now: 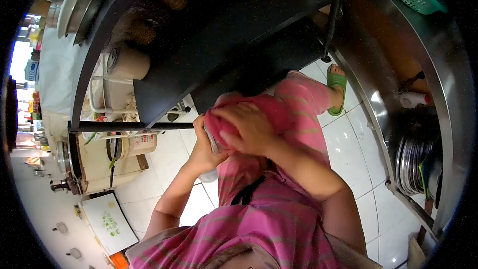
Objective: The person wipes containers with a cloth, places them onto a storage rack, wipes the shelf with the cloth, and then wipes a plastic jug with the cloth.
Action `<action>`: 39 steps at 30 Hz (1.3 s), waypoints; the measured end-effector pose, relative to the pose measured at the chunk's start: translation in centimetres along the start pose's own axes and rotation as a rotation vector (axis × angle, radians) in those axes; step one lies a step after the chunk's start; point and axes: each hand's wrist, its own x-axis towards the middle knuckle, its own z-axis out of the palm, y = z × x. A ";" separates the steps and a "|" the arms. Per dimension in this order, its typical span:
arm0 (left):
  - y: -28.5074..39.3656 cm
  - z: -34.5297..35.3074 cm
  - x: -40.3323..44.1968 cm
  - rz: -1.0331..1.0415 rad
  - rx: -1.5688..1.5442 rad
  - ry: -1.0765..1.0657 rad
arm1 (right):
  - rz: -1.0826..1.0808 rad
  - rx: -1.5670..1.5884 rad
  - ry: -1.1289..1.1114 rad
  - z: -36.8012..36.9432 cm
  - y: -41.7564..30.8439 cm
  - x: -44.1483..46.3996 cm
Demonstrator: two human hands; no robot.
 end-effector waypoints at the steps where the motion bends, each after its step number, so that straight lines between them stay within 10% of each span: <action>1: 0.3 -0.3 0.1 0.075 0.094 0.004 | -0.001 0.008 0.002 -0.3 0.7 0.9; 3: 0.3 -0.5 0.2 0.133 0.148 0.004 | 0.554 -0.053 -0.224 -1.4 2.0 2.0; 7: -0.7 -1.3 0.3 0.417 0.271 -0.069 | 0.667 -0.081 -0.108 -2.2 5.9 0.4; 9: -0.6 -1.4 -0.1 0.469 0.312 -0.077 | 0.373 -0.189 0.118 -2.1 3.8 -1.6; 12: -0.1 -0.6 -0.9 0.318 0.078 -0.031 | 0.114 -0.219 0.175 -0.5 0.1 -3.2; 14: 0.1 0.8 -1.3 -0.078 -0.547 0.143 | 0.014 -0.225 0.189 0.3 -1.1 -3.1; 17: 2.0 0.9 -1.8 -0.516 -0.702 0.060 | -0.074 -0.181 0.096 0.6 -1.2 -2.7; 22: 2.5 0.2 -1.6 -0.455 -0.141 -0.031 | 0.423 -0.207 -0.123 -2.3 3.4 0.9; 24: 1.8 0.2 -2.0 -0.100 0.111 0.004 | 0.700 -0.202 -0.185 -3.1 4.1 0.6; 31: 0.5 -2.3 -0.4 0.651 0.575 -0.088 | -0.056 -0.041 0.204 0.4 -4.1 -3.5; 35: 1.1 -3.3 2.0 0.622 0.498 -0.170 | -0.067 -0.110 0.248 0.4 0.4 -1.1; 37: 1.4 -3.9 2.8 0.662 0.531 -0.217 | 0.639 -0.081 -0.111 -1.5 3.2 -0.2; 39: 1.4 -4.1 3.1 0.619 0.512 -0.256 | 0.668 -0.072 -0.038 -2.7 5.1 -1.3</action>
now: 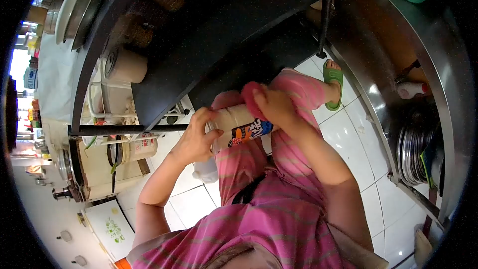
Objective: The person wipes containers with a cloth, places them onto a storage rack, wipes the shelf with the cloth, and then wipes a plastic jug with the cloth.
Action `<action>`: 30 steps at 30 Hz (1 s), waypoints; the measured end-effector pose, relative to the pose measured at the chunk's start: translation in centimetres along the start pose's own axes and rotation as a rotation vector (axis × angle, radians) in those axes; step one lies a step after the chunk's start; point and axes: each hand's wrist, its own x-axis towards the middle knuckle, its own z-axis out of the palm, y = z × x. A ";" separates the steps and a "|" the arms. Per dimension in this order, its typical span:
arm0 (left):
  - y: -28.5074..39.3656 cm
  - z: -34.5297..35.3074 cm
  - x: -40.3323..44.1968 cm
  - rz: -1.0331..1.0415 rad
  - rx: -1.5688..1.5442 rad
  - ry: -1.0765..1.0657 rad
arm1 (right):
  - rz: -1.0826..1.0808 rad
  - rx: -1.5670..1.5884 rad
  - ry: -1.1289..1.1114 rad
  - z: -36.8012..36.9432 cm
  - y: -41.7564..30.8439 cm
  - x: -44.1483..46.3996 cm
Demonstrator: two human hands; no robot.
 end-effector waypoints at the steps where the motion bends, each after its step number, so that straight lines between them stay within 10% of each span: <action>1: -0.1 -0.2 0.1 0.001 0.004 0.005 | 0.022 0.035 0.053 -0.4 0.7 0.2; 6: 0.9 0.6 -0.5 -0.398 -0.534 0.135 | -0.423 0.080 0.243 0.4 -0.1 -4.9; 10: -0.2 5.8 -2.7 -0.199 -0.577 0.329 | -0.683 0.087 0.152 0.5 -3.7 -5.7; 16: 2.0 9.8 -0.5 -0.461 -0.755 0.832 | -0.562 0.243 0.284 0.7 -2.1 -3.0; 22: 3.8 8.6 6.5 -0.248 -0.921 1.052 | -0.115 1.366 0.372 1.1 -0.6 -5.1; 26: 5.0 8.8 9.2 -0.014 -0.906 1.020 | -0.286 1.553 0.447 -2.7 -4.8 -8.3; 30: 6.7 8.8 11.2 -0.053 -1.001 1.081 | -0.532 0.603 0.663 -6.4 -6.0 -11.3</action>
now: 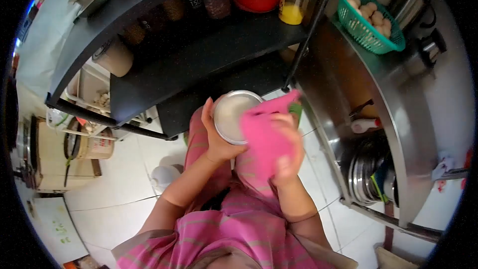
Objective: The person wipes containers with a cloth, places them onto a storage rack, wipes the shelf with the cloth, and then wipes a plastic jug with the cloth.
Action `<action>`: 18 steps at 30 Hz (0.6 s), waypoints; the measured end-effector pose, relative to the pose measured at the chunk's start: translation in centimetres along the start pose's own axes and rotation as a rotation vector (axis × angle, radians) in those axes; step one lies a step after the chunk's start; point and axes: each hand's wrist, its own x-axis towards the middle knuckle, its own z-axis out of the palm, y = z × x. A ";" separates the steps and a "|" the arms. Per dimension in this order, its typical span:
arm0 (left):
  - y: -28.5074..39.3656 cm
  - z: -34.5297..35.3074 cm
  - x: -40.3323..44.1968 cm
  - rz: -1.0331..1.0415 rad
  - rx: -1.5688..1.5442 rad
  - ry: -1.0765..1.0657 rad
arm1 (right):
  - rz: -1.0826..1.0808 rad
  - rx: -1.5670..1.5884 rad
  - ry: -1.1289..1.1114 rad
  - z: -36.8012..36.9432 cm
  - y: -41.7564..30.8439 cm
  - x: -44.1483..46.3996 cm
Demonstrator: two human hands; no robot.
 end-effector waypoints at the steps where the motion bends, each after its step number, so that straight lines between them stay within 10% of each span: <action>1: -0.6 -0.1 0.2 -0.170 -0.119 -0.126 | -0.197 -0.378 -0.340 0.7 -2.7 1.5; 2: -1.5 0.0 -0.1 -0.340 -0.240 -0.259 | -0.385 -0.759 -0.678 1.7 -4.5 2.3; 4: -3.2 1.2 -2.3 -0.378 -0.031 -0.350 | -0.358 -1.196 -0.639 4.6 -4.2 1.4; 6: -0.9 1.5 -0.3 -0.013 0.344 -0.265 | -0.338 -1.068 -0.629 4.4 -3.6 2.6; 10: 2.6 2.5 -0.3 0.018 0.573 -0.095 | -0.230 -0.951 -0.616 2.7 -2.0 6.0; 12: 2.1 2.5 0.3 0.145 0.527 -0.088 | 0.381 -0.645 -0.449 1.5 -1.3 7.7; 18: 2.3 2.0 0.7 0.228 0.515 -0.181 | 0.098 -0.714 -0.084 0.1 -1.0 0.9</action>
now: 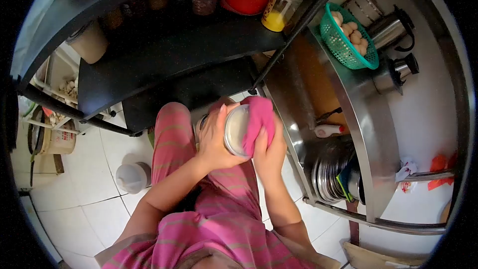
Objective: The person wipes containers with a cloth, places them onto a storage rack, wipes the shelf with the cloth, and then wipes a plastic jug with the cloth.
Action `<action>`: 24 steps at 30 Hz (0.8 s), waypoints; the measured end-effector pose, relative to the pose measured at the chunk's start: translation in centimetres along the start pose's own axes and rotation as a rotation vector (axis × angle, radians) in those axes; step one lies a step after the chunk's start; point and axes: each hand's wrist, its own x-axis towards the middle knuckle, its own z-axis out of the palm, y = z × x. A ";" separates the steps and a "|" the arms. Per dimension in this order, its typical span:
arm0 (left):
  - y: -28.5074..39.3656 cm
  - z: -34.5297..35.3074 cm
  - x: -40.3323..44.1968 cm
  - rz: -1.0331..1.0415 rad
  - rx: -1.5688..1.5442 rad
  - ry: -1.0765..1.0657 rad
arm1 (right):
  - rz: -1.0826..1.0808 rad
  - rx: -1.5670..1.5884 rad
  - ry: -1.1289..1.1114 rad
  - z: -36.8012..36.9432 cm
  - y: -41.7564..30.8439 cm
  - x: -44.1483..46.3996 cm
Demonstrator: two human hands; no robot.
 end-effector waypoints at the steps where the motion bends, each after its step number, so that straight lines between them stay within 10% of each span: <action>1: -0.2 0.5 -0.8 -0.024 -0.086 0.032 | 0.009 0.005 0.000 -0.1 -0.2 -0.6; 3: -0.1 -0.2 -1.2 -0.038 -0.044 -0.009 | -0.458 -0.235 -0.080 -0.4 -1.1 -1.4; 8: 0.7 0.5 -1.3 -0.145 -0.022 0.072 | -0.483 -0.288 -0.284 -0.2 -3.2 2.8; 13: -0.1 0.6 0.2 -0.071 -0.073 0.136 | 0.408 0.819 -0.492 0.9 4.2 6.3; 17: -1.2 0.2 0.3 0.021 -0.160 0.050 | 0.154 1.495 -0.283 3.8 6.9 2.8; 20: -2.1 1.1 0.2 -0.018 -0.285 0.065 | -0.039 0.888 -0.152 5.9 10.1 0.8; 24: -2.2 2.9 0.9 -0.180 -0.399 0.241 | 0.509 1.227 -0.106 7.7 13.5 -3.1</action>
